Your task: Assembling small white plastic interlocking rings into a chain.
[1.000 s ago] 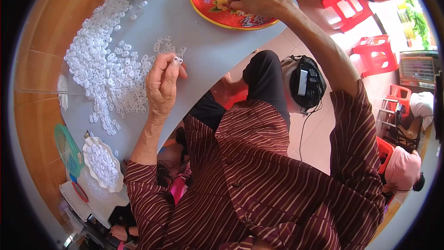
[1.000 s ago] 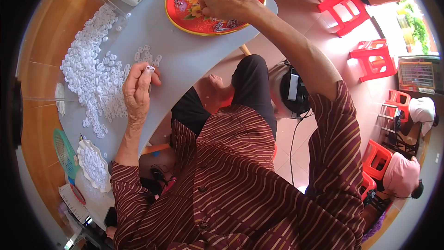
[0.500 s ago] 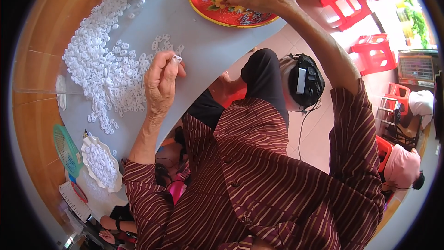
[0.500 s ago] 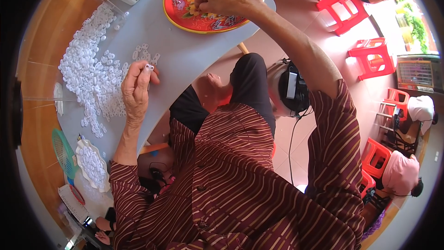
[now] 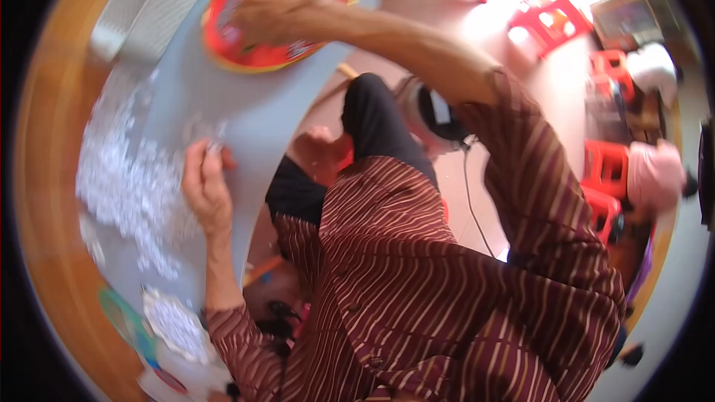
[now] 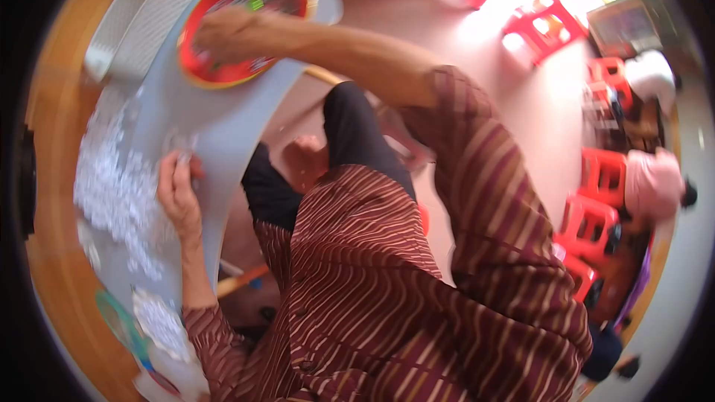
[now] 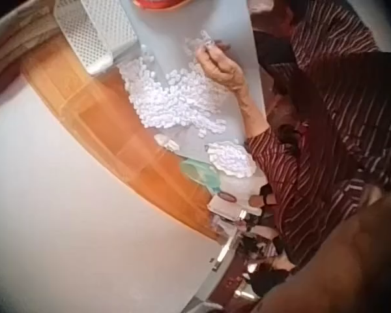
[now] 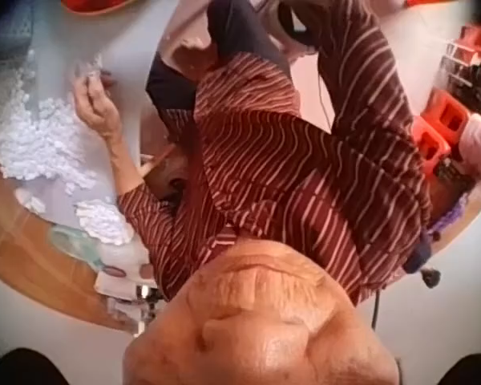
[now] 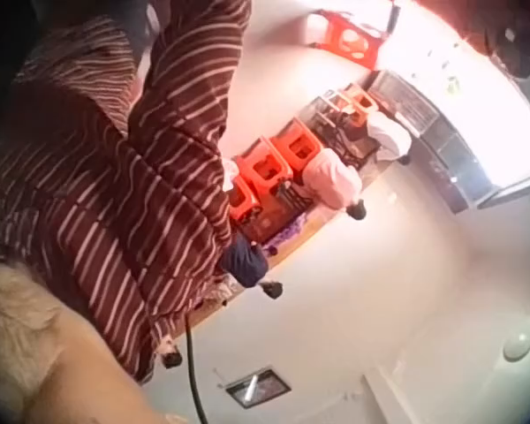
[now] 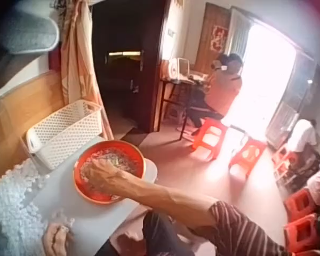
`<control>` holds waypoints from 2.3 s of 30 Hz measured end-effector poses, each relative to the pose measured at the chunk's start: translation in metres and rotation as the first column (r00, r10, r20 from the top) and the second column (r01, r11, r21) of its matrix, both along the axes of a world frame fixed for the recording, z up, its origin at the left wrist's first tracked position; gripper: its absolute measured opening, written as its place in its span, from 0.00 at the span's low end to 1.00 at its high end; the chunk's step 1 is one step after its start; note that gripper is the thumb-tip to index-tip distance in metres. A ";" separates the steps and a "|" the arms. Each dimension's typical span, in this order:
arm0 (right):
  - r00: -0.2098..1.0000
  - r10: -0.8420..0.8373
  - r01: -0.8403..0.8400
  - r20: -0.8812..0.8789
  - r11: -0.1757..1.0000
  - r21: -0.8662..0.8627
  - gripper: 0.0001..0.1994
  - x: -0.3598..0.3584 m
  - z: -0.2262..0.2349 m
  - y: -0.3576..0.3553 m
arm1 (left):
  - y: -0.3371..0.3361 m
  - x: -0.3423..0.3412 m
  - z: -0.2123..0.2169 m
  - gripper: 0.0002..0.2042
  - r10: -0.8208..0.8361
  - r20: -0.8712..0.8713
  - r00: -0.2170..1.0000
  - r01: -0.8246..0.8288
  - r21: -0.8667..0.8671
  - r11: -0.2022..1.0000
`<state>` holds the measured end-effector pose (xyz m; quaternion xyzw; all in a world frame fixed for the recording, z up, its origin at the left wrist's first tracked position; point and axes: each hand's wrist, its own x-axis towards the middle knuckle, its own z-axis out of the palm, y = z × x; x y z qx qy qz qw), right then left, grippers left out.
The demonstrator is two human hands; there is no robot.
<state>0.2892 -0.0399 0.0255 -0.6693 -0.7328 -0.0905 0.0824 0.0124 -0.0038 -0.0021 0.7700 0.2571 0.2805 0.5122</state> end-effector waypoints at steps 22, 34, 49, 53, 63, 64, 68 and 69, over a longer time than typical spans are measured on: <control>-0.013 0.188 0.038 -0.982 0.982 0.187 0.04 -0.135 -0.039 -0.016 | 0.003 -0.019 0.004 0.08 0.076 0.003 0.997 -0.076 0.043 0.996; -0.261 0.179 0.049 -0.949 0.984 0.173 0.10 -0.137 -0.031 -0.018 | 0.008 -0.013 0.004 0.08 0.060 0.083 0.995 -0.058 -0.018 0.998; -0.185 0.209 0.127 -0.960 0.974 0.187 0.09 -0.145 -0.031 -0.021 | 0.009 -0.015 0.001 0.07 0.061 0.120 0.991 -0.056 -0.048 0.997; -0.197 0.205 0.129 -0.959 0.975 0.182 0.09 -0.149 -0.031 -0.021 | 0.009 -0.014 -0.002 0.07 0.057 0.139 0.989 -0.050 -0.055 0.997; -0.120 0.199 0.178 -0.973 0.968 0.176 0.07 -0.152 -0.030 -0.023 | 0.007 -0.016 0.007 0.07 0.071 0.074 0.995 -0.066 -0.077 0.995; -0.119 0.185 0.186 -0.976 0.969 0.161 0.07 -0.153 -0.029 -0.024 | 0.007 -0.016 0.007 0.07 0.073 0.073 0.995 -0.067 -0.077 0.995; -0.069 0.156 0.132 -0.985 0.981 0.145 0.05 -0.148 -0.028 -0.026 | 0.008 -0.017 0.009 0.08 0.045 0.062 0.997 -0.042 -0.046 0.998; -0.070 0.149 0.121 -0.986 0.983 0.140 0.06 -0.147 -0.027 -0.026 | 0.008 -0.017 0.010 0.08 0.029 0.039 0.999 -0.028 -0.029 0.999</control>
